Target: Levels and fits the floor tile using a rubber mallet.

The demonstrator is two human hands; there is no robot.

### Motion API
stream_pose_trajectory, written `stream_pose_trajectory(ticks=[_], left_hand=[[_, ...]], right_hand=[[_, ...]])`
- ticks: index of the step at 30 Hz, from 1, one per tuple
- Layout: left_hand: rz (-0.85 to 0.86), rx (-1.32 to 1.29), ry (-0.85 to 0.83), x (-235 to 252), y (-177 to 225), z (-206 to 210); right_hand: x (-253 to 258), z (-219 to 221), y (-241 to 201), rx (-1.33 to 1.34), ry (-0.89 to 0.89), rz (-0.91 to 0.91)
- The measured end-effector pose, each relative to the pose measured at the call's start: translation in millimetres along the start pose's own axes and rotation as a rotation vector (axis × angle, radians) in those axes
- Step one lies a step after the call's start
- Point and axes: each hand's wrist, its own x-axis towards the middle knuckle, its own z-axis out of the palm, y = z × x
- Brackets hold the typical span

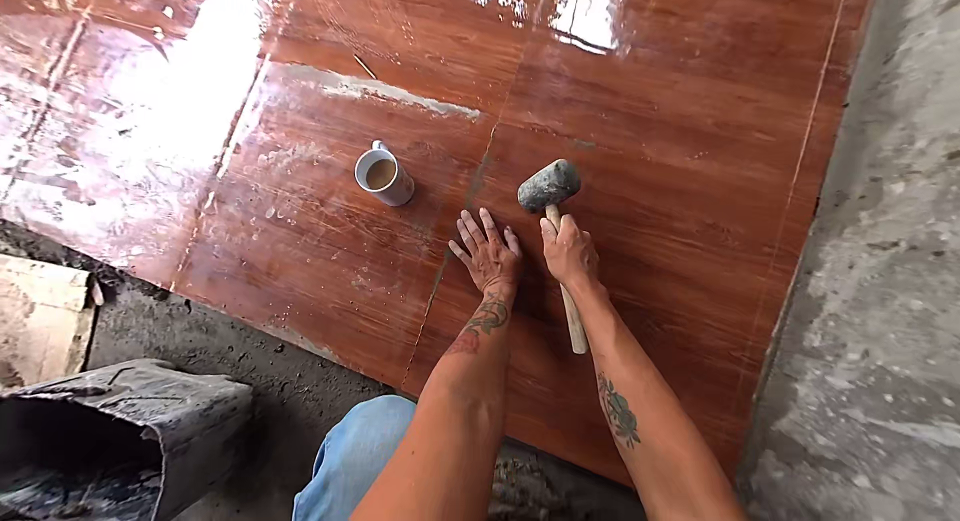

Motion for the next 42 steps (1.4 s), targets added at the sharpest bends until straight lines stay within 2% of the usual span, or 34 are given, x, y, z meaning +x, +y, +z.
stream_pose_trajectory(ticks=[5, 10, 13, 17, 21, 24, 27, 31, 35, 38, 42], left_hand=[[0.021, 0.013, 0.006, -0.1, 2.1, -8.4], [0.07, 0.074, 0.013, -4.2, -1.8, -9.4], [0.069, 0.122, 0.001, -5.1, -2.1, -10.2], [0.067, 0.173, -0.032, -3.2, 0.5, -10.5], [0.036, 0.225, -0.032, -4.9, 3.7, -7.3], [0.045, 0.251, -0.029, -2.9, 4.7, -6.0], [0.044, 0.272, -0.031, -3.0, 5.1, -7.0], [0.045, 0.233, -0.014, -1.3, 7.4, -5.1], [0.064, 0.283, -0.026, -0.1, 5.9, -2.9], [0.084, 0.28, -0.027, 3.3, 9.5, -3.3], [0.089, 0.265, -0.039, 0.3, 4.3, -5.3]], right_hand=[[-71.5, 16.8, 44.3, 0.047, 0.028, 0.08], [-157.4, 56.0, 81.7, 0.111, 0.108, 0.133], [-188.3, 68.6, 80.5, 0.179, 0.106, 0.16], [-221.1, 63.4, 67.5, 0.209, 0.072, 0.134], [-267.0, 77.6, 50.7, 0.211, 0.135, 0.031], [-277.6, 107.2, 48.4, 0.202, 0.156, -0.057], [-276.3, 130.8, 54.5, 0.126, 0.088, -0.055], [-276.7, 123.0, 50.2, 0.124, 0.06, -0.036], [-279.1, 135.4, 55.5, 0.129, 0.073, -0.065], [-274.2, 123.3, 48.8, 0.103, 0.052, -0.044], [-277.3, 137.6, 54.6, 0.126, 0.093, -0.062]])
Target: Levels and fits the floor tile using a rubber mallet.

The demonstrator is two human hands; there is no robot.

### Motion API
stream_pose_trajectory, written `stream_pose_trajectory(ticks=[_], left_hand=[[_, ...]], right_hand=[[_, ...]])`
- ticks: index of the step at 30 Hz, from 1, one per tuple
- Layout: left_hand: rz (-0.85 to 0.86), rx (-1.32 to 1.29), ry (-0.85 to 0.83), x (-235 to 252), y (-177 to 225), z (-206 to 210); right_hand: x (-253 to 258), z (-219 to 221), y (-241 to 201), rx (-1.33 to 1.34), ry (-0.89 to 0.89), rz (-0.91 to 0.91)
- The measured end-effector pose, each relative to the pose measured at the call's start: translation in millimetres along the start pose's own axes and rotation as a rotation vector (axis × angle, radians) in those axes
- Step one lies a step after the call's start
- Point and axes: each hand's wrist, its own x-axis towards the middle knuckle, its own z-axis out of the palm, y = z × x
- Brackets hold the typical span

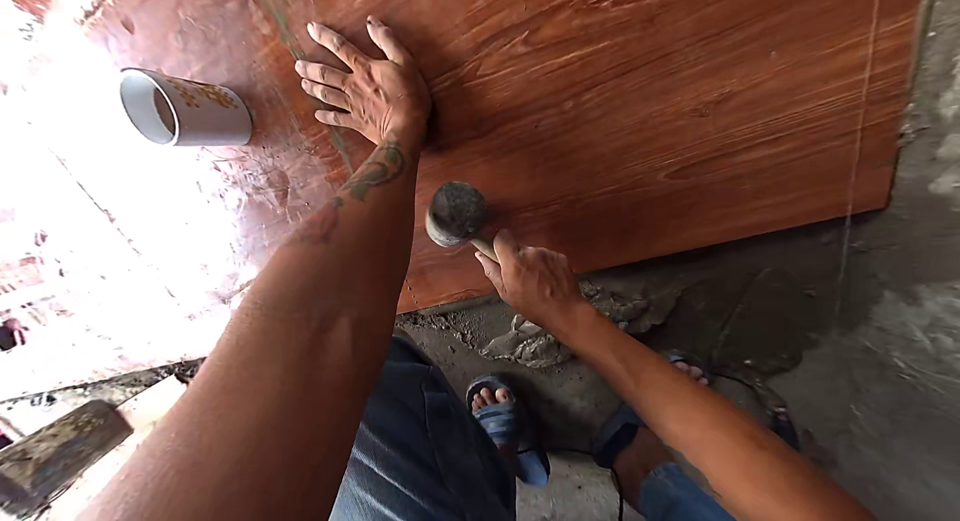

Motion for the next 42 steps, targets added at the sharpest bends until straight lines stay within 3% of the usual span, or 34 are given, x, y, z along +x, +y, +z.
stream_pose_trajectory(ticks=[6, 11, 13, 15, 17, 19, 23, 26, 29, 32, 36, 38, 42], left_hand=[[0.068, -0.118, 0.078, 2.5, -2.9, 8.4], [0.087, -0.176, 0.077, 4.5, -4.6, 7.3], [0.085, -0.216, 0.065, 3.7, -5.5, 7.6], [0.076, -0.231, 0.057, 3.3, -5.1, 6.0], [0.072, -0.245, 0.079, 2.8, -3.9, 5.9], [0.076, -0.248, 0.062, 1.4, -4.7, 1.6], [0.133, -0.291, 0.057, 1.0, -7.1, 0.0], [0.123, -0.275, 0.04, 1.8, -6.6, -0.4], [0.12, -0.251, 0.035, 1.2, -6.2, -3.0], [0.118, -0.251, 0.039, 0.7, -6.7, -1.9], [0.121, -0.26, 0.022, 0.8, -8.6, -4.3], [0.131, -0.286, 0.019, -2.2, -6.2, -8.4], [0.135, -0.317, 0.021, -1.3, -12.7, -10.9]], right_hand=[[7.6, -11.4, -5.5, 0.032, -0.042, 0.069], [25.2, -35.2, 3.4, 0.062, -0.262, 0.18], [30.7, -47.6, 9.8, 0.063, -0.175, 0.236], [38.7, -57.2, 23.9, 0.027, 0.046, 0.244], [55.2, -66.2, 46.5, -0.103, 0.331, 0.16], [76.8, -80.5, 67.5, -0.223, 0.461, 0.115], [113.4, -97.9, 96.0, -0.334, 0.5, 0.092], [123.2, -103.6, 103.3, -0.352, 0.399, 0.085], [101.2, -129.2, 96.6, -0.369, 0.204, 0.085], [45.4, -180.0, 88.3, -0.398, 0.04, 0.079], [-26.6, -262.5, 84.1, -0.428, -0.365, 0.31], [-45.9, -303.6, 77.4, -0.478, -0.322, 0.371], [-84.4, -365.8, 27.0, -0.526, -0.074, 0.366]])
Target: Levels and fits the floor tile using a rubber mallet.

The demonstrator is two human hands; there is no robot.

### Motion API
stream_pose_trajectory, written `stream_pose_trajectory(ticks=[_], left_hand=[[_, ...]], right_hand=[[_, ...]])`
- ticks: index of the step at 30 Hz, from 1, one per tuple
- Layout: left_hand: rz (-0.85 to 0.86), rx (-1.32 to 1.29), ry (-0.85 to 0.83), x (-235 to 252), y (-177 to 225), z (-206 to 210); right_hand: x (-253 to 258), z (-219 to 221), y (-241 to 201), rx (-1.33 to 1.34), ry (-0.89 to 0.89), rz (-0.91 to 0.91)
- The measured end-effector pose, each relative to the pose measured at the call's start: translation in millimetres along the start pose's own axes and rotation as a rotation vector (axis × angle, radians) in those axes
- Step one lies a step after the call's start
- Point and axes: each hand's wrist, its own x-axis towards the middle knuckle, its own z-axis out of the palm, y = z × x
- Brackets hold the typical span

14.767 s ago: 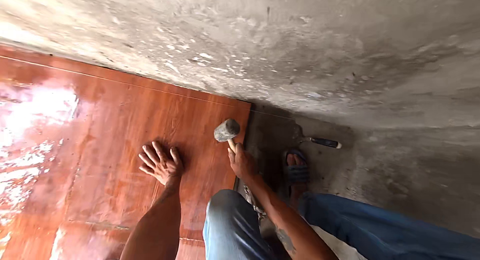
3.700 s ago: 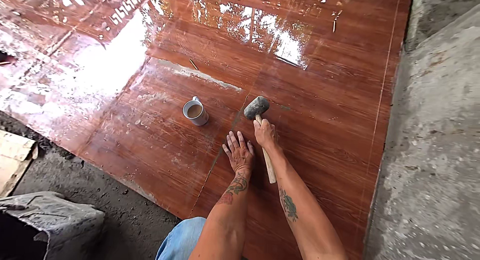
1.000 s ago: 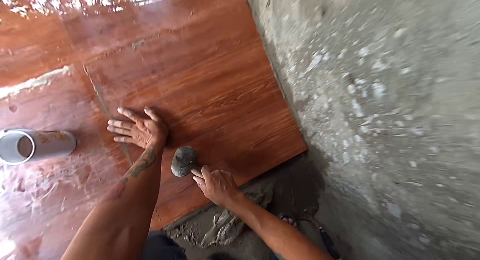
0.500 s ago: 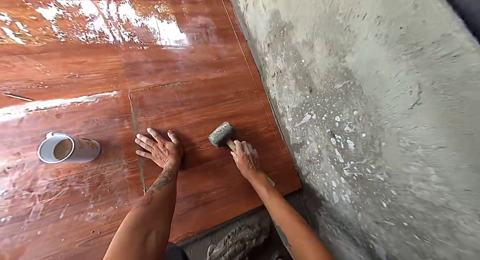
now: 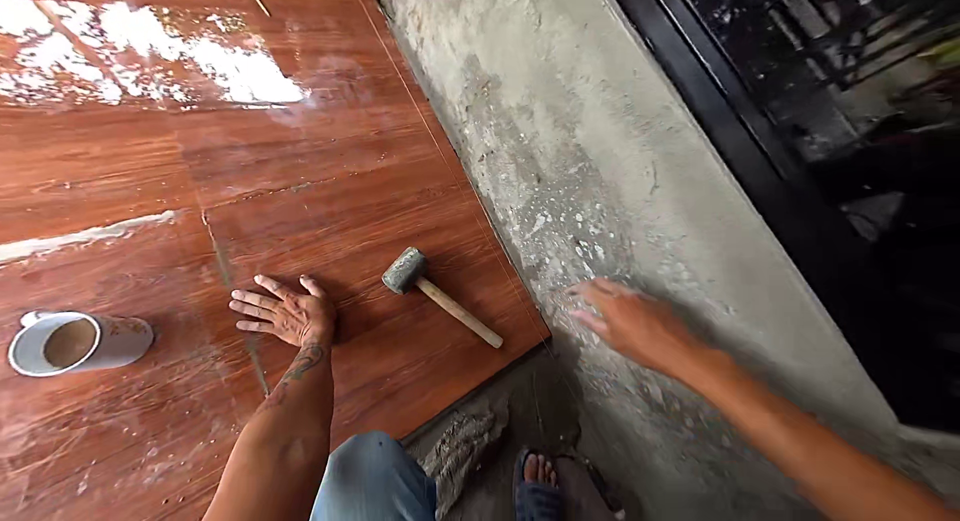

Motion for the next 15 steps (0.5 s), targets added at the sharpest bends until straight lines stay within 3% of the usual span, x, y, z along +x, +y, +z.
stream_pose_trajectory(ticks=[4, 7, 11, 14, 15], left_hand=[[0.012, -0.022, 0.019, 1.5, -0.8, 6.4], [0.015, -0.02, 0.025, 1.4, -5.8, 7.1], [0.015, -0.063, 0.041, 1.9, -7.3, 3.8], [0.009, -0.027, -0.055, 11.2, -7.3, 2.5], [0.016, 0.0, -0.115, 16.1, -11.9, -0.7]], right_hand=[[-88.2, -49.5, 21.3, 0.147, 0.082, 0.169], [-166.1, -56.6, 60.5, 0.353, 0.062, 0.285], [-245.9, 4.9, 91.2, 0.726, 0.059, 0.354], [-286.3, 42.5, 39.0, 0.924, 0.066, 0.726], [-319.4, 78.3, 38.2, 0.861, 0.112, 0.551]])
